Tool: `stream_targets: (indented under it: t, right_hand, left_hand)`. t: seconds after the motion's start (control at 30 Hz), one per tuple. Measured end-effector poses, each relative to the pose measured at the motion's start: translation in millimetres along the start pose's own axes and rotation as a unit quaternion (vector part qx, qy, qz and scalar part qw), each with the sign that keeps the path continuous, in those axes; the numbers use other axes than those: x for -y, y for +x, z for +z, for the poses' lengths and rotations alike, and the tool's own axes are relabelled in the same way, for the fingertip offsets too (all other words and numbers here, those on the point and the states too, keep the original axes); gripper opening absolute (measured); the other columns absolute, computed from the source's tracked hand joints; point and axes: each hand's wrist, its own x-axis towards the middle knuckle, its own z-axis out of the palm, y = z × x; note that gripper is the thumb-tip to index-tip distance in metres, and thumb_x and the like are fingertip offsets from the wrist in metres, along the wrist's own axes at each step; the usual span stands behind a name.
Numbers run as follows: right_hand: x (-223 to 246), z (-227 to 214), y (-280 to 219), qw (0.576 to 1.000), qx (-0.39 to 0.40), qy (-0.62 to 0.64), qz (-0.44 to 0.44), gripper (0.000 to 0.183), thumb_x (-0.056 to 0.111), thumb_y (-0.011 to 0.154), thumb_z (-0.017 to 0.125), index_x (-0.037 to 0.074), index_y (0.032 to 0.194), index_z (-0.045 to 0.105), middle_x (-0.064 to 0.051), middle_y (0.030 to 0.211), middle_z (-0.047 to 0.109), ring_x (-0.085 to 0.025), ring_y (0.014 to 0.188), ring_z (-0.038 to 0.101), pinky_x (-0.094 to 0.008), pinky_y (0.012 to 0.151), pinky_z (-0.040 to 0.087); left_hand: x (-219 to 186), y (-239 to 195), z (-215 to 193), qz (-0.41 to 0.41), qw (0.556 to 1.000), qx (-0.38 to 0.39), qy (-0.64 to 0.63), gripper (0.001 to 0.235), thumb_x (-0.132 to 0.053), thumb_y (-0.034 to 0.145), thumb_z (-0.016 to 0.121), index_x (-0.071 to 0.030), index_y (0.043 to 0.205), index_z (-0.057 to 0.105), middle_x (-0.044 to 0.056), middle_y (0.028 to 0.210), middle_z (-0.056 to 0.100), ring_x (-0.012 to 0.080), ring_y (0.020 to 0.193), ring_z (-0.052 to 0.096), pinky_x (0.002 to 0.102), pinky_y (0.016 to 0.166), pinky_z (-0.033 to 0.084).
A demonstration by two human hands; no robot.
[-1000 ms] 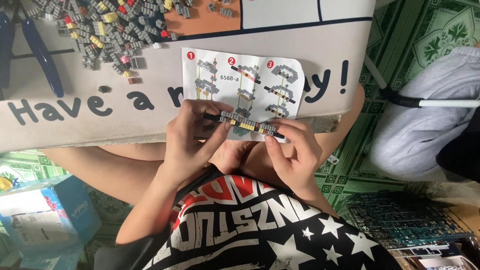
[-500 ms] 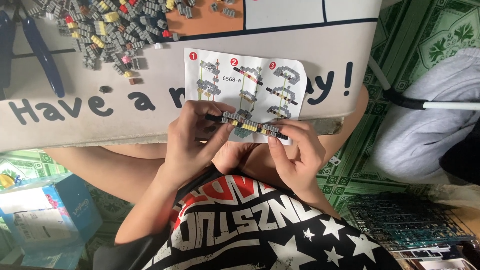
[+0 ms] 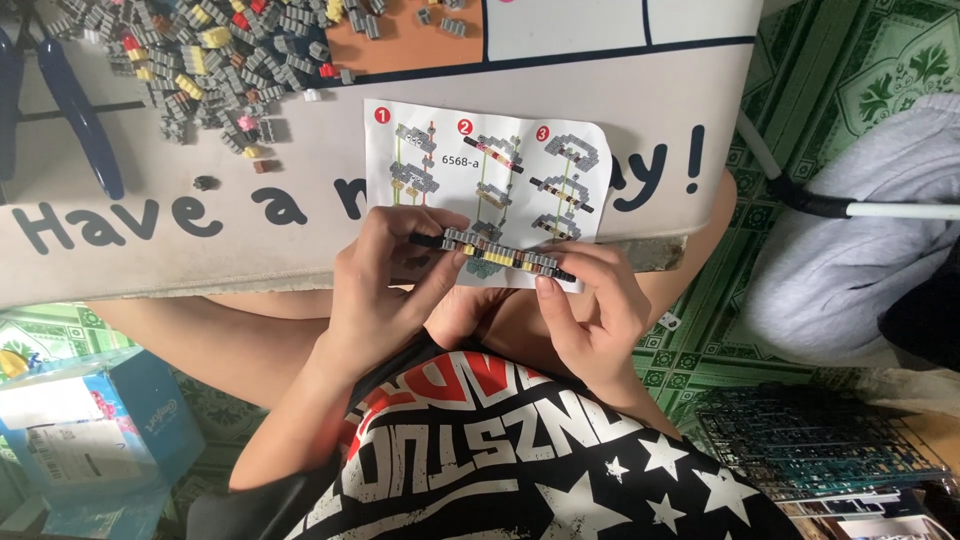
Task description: The person assembles a small Lego model by following a printed instruction sheet. They pick individual bricks from a pile, connect them to a growing structure, and frequently compare the assembly to the diagram.
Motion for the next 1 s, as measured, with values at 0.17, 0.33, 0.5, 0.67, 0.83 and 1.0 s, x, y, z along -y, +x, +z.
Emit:
stream_targets:
  t: [0.17, 0.33, 0.5, 0.67, 0.83, 1.0]
  right_hand:
    - [2.3, 0.1, 2.9, 1.0, -0.001, -0.011, -0.009, 0.01, 0.003, 0.085, 0.064, -0.005, 0.089, 0.061, -0.016, 0.087, 0.066, -0.03, 0.081, 0.065, -0.037, 0.075, 0.05]
    - [-1.2, -0.2, 0.7, 1.0, -0.001, -0.024, -0.01, 0.01, 0.004, 0.085, 0.064, -0.005, 0.089, 0.062, -0.015, 0.086, 0.066, -0.03, 0.079, 0.065, -0.037, 0.074, 0.05]
    - [-2.4, 1.8, 1.3, 0.999, -0.004, -0.032, -0.023, 0.01, 0.004, 0.084, 0.064, -0.005, 0.088, 0.061, -0.015, 0.085, 0.066, -0.03, 0.078, 0.066, -0.037, 0.073, 0.051]
    - [1.0, 0.1, 3.8, 0.999, 0.007, -0.038, -0.015, 0.01, 0.004, 0.083, 0.065, -0.005, 0.088, 0.062, -0.015, 0.085, 0.066, -0.03, 0.078, 0.066, -0.037, 0.072, 0.051]
    - [10.7, -0.3, 10.5, 0.998, 0.06, -0.031, -0.008, 0.011, 0.003, 0.082, 0.066, -0.006, 0.089, 0.062, -0.017, 0.091, 0.067, -0.032, 0.082, 0.067, -0.038, 0.074, 0.052]
    - [21.9, 18.8, 10.2, 0.996, 0.087, -0.01, -0.023, 0.012, 0.005, 0.085, 0.064, -0.005, 0.092, 0.061, -0.02, 0.106, 0.064, -0.031, 0.093, 0.066, -0.035, 0.08, 0.052]
  left_hand:
    - [-10.2, -3.5, 2.9, 0.062, 0.995, -0.013, 0.074, 0.023, 0.006, 0.081, 0.064, 0.006, 0.096, 0.046, 0.026, 0.099, 0.065, 0.0408, 0.076, 0.069, 0.042, 0.063, 0.057]
    - [-5.0, -5.7, -0.4, 0.102, 0.989, 0.006, 0.109, 0.024, 0.006, 0.081, 0.064, 0.007, 0.097, 0.046, 0.026, 0.106, 0.064, 0.0393, 0.084, 0.069, 0.041, 0.069, 0.057]
    - [-2.5, -4.8, -2.7, 0.111, 0.988, 0.014, 0.102, 0.024, 0.007, 0.081, 0.064, 0.008, 0.096, 0.046, 0.027, 0.103, 0.064, 0.0404, 0.084, 0.068, 0.042, 0.071, 0.056]
    - [-6.8, -3.4, -4.3, 0.111, 0.989, 0.018, 0.101, 0.021, 0.009, 0.082, 0.061, 0.009, 0.096, 0.046, 0.027, 0.1, 0.064, 0.0398, 0.084, 0.069, 0.042, 0.072, 0.056]
    - [-4.1, -11.8, -14.3, 0.107, 0.989, 0.016, 0.1, 0.019, 0.008, 0.083, 0.059, 0.008, 0.096, 0.046, 0.025, 0.101, 0.065, 0.0354, 0.08, 0.07, 0.036, 0.07, 0.056]
    - [-4.1, -21.2, -37.9, 0.104, 0.987, -0.005, 0.119, 0.019, 0.009, 0.083, 0.059, 0.009, 0.097, 0.047, 0.027, 0.104, 0.064, 0.038, 0.083, 0.069, 0.039, 0.072, 0.056]
